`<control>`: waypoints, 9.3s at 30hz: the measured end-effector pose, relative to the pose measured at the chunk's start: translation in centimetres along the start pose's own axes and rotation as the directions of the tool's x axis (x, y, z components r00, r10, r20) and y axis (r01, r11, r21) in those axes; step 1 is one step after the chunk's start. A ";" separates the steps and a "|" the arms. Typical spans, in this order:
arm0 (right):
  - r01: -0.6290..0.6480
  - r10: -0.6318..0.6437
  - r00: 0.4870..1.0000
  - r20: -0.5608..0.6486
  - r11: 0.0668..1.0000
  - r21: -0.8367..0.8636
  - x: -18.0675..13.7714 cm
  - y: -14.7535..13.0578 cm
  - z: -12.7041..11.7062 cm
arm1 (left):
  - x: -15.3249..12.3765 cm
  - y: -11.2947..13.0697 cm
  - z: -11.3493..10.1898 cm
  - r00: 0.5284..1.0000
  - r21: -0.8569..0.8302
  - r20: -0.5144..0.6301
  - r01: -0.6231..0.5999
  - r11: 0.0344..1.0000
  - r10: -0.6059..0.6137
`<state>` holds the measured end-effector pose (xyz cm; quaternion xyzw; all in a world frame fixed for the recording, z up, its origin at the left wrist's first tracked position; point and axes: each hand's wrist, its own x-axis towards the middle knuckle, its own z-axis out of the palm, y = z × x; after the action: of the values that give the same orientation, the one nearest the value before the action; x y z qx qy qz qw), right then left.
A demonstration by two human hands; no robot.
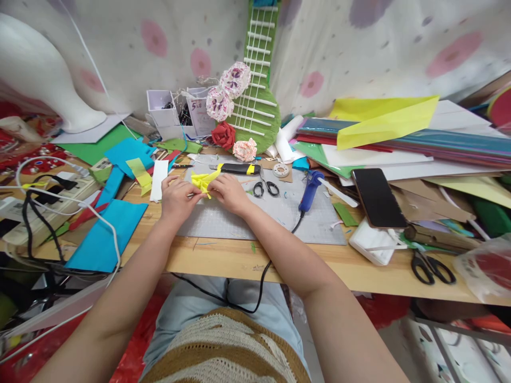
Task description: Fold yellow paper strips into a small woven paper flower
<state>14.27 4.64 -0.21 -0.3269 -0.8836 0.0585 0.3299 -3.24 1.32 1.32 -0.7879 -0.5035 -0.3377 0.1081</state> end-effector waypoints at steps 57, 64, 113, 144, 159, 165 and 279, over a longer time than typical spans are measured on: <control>-0.157 0.148 0.987 -0.062 0.972 -0.172 -0.2 -2.1 0.1 | -0.9 1.7 0.8 0.963 0.133 -0.185 0.223 0.966 -0.197; -0.218 0.208 0.973 -0.097 0.970 -0.109 -0.3 -2.1 0.3 | -1.0 1.4 1.2 0.947 0.154 -0.226 0.268 0.951 -0.230; -0.144 0.163 0.983 0.087 0.970 -0.196 -0.6 -1.2 -1.2 | -1.0 0.3 1.2 0.998 0.039 -0.053 -0.016 0.999 0.018; -0.092 0.114 0.985 0.130 0.982 -0.167 -0.5 -0.8 -0.9 | -1.2 0.0 0.7 0.999 0.053 0.046 -0.001 0.999 -0.001; -0.103 0.133 0.978 0.160 0.978 -0.179 -0.2 -1.5 -1.3 | -1.1 0.5 0.6 0.998 0.070 0.004 0.054 0.996 -0.055; -0.089 0.122 0.980 0.159 0.976 -0.199 -0.2 -1.4 -1.1 | -1.1 0.1 0.2 0.999 0.043 0.034 0.007 0.999 -0.008; -0.121 0.123 0.991 0.051 0.992 -0.044 -1.3 -0.2 -0.7 | -1.0 1.8 0.2 0.995 0.031 -0.042 0.089 0.996 -0.087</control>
<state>15.34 3.57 -0.30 -0.3852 -0.8716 0.0691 0.2951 -1.85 -0.14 0.90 -0.7561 -0.5408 -0.3498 0.1163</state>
